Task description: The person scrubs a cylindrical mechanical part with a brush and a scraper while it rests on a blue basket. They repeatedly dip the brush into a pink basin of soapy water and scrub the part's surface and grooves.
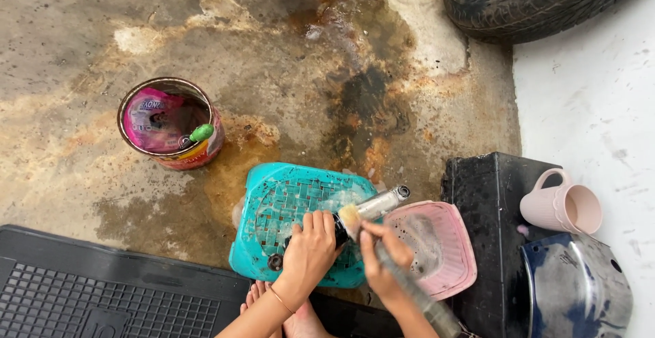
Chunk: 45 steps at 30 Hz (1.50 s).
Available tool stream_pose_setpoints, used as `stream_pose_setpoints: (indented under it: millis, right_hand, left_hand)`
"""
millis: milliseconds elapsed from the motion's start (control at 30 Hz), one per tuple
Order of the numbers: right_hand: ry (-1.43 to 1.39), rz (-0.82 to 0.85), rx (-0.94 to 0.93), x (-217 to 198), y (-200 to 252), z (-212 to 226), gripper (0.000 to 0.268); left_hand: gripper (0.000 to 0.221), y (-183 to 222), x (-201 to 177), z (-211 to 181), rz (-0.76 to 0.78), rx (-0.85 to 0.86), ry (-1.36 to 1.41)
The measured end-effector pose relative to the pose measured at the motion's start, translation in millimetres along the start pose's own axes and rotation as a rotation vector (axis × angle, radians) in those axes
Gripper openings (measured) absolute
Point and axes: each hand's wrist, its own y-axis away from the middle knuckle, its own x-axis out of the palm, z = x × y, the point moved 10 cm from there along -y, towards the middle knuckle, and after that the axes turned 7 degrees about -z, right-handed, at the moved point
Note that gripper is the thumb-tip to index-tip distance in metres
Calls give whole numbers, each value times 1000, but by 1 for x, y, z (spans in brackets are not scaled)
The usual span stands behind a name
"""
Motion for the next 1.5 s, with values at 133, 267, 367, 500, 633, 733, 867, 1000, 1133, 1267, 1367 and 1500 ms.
stream_pose_setpoints:
  millis: [133, 267, 367, 500, 633, 733, 867, 1000, 1133, 1267, 1367, 1500]
  right_hand:
    - [96, -146, -37, -18, -7, -39, 12]
    - [62, -83, -79, -10, 7, -3, 16]
    - [32, 35, -337, 2, 16, 21, 17]
    - [65, -280, 157, -32, 2, -70, 18]
    - [56, -80, -258, -6, 19, 4, 14]
    - [42, -123, -262, -13, 6, -14, 13]
    - [89, -202, 5, -17, -2, -27, 16]
    - [74, -85, -482, -2, 23, 31, 13]
    - [-46, -199, 155, -16, 8, -65, 19]
    - [66, -145, -509, 4, 42, 20, 14]
    - [-88, -126, -277, -3, 16, -12, 21]
    - [24, -424, 155, -27, 25, -64, 15]
  left_hand:
    - [82, 3, 2, 0, -7, 11, -8]
    - [87, 3, -1, 1, -12, 2, -15]
    - [81, 3, -1, 1, -6, 12, -5]
    - [83, 4, -3, 2, -37, -3, -22]
    - [81, 2, -5, 3, -31, 2, -5]
    - [84, 3, 1, 3, -4, 8, 27]
    - [86, 4, 1, 3, 0, 7, 51]
    - [87, 0, 9, 5, 38, 25, 111]
    - [83, 0, 8, 10, 46, 15, 177]
    - [80, -6, 13, 14, 119, -13, 250]
    - [74, -10, 21, 19, 180, -38, 359]
    - [73, -10, 21, 25, 195, -49, 444]
